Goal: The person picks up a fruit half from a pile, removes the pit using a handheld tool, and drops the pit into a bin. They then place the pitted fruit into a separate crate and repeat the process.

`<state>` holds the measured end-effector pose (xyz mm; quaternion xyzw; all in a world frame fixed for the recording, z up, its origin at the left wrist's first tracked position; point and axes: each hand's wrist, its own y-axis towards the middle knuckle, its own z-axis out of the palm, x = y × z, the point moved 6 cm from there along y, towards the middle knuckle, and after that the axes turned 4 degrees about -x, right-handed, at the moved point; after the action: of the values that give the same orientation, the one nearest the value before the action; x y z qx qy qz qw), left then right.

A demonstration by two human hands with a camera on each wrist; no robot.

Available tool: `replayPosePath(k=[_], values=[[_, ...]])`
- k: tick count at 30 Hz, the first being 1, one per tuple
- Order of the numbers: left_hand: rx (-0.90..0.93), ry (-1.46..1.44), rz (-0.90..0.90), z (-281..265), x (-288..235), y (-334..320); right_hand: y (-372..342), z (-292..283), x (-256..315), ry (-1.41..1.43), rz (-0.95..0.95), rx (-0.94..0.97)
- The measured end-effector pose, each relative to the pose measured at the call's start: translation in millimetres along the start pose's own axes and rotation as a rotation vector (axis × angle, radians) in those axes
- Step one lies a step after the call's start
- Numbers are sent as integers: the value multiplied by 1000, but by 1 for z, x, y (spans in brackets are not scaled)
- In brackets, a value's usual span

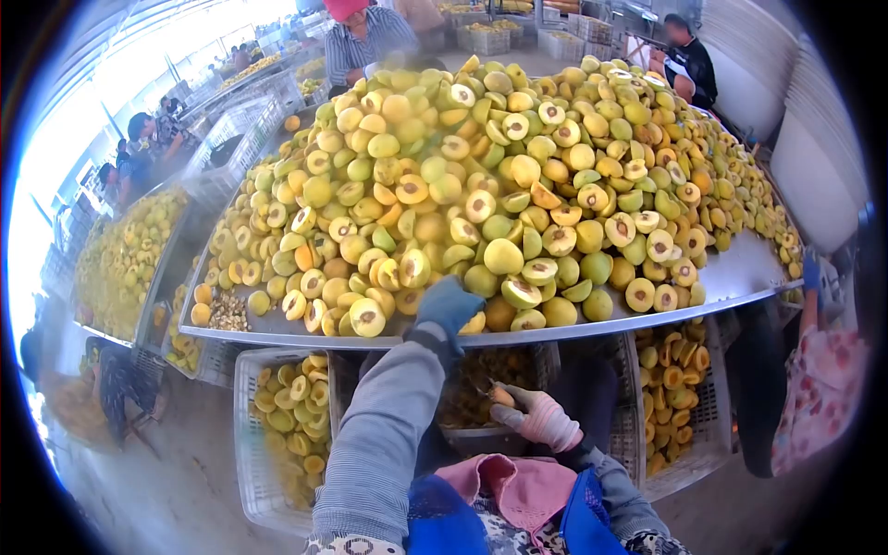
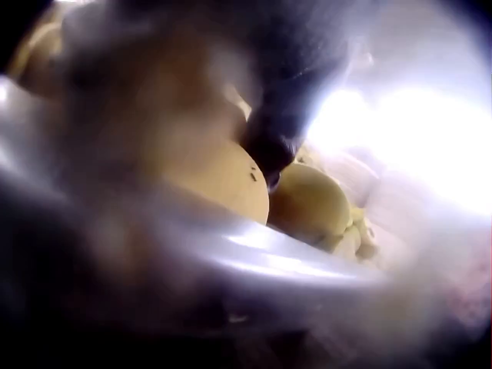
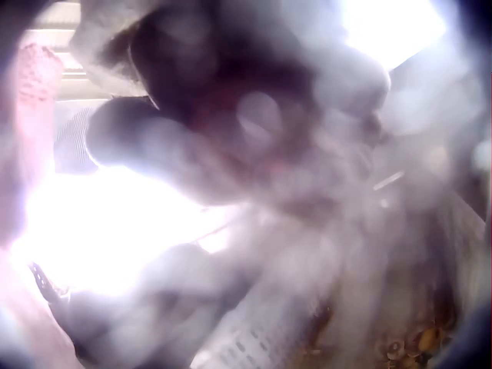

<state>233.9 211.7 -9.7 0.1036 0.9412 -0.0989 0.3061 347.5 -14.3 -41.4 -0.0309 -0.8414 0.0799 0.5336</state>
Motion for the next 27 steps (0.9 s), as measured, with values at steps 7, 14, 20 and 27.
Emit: replayPosePath(k=[7, 14, 20, 27], values=[[-237, -1155, 125, -37, 28, -46, 10, -36, 44, 70, -172, -288], [10, -1328, 125, -43, -6, -109, 26, -20, 91, -267, -332, -359], [-226, -1171, 152, -43, -11, -129, 24, -8, 90, -309, -294, -270], [-261, -1196, 116, -37, -11, -132, 13, 7, 77, -248, -231, -225]])
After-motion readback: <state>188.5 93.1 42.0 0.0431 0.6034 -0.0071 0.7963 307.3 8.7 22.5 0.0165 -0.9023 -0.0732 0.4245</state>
